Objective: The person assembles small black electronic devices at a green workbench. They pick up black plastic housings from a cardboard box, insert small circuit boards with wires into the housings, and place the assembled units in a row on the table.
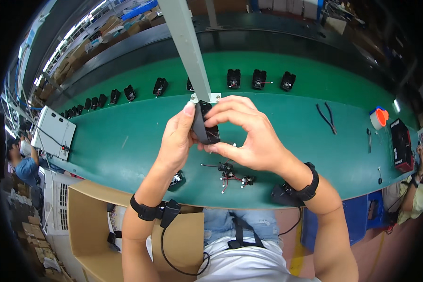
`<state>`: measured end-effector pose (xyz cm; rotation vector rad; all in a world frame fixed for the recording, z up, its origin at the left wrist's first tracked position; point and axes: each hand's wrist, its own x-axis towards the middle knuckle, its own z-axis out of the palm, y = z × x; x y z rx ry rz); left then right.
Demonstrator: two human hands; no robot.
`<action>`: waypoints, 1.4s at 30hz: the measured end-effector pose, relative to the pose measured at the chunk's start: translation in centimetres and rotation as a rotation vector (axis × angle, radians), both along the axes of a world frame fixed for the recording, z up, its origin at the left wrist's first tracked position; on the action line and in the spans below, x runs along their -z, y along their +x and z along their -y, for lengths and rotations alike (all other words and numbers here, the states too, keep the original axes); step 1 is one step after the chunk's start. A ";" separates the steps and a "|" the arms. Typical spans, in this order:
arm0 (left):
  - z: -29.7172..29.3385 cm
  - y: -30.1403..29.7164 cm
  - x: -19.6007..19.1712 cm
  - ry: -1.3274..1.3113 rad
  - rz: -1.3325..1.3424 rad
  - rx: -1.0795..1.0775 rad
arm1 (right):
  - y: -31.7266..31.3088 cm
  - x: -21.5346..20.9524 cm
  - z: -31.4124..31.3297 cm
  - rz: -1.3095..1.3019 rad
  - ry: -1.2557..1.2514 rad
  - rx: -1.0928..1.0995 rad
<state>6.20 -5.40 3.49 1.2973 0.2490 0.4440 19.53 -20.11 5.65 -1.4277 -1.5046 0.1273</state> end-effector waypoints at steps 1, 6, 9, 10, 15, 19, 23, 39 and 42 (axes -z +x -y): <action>0.1 0.2 -0.3 0.009 -0.019 -0.019 | 0.1 0.4 0.0 -0.026 -0.017 -0.001; -0.3 0.2 0.1 -0.005 -0.079 -0.061 | 0.8 2.1 -0.8 -0.202 -0.092 -0.119; -0.4 -0.2 0.1 -0.047 -0.178 -0.013 | 0.2 1.7 -0.9 -0.286 -0.088 -0.173; -0.2 -0.2 0.1 -0.080 -0.208 0.012 | 0.5 1.7 -0.8 -0.315 -0.111 -0.198; -1.1 -0.2 0.0 0.276 -0.388 0.027 | 2.3 3.6 -1.1 -0.695 -0.215 -0.383; -2.8 -2.3 -1.3 0.902 -0.603 0.013 | 7.1 2.7 -0.5 0.085 -0.167 0.007; -4.6 -5.8 -1.7 1.240 -0.742 0.137 | 18.3 3.4 1.7 0.519 -0.321 0.514; -5.7 -7.1 0.0 1.268 -1.025 0.627 | 25.8 6.7 5.4 0.671 -0.649 0.632; -6.7 -5.9 0.4 1.293 -0.905 0.388 | 22.3 5.5 5.0 0.472 -0.459 0.576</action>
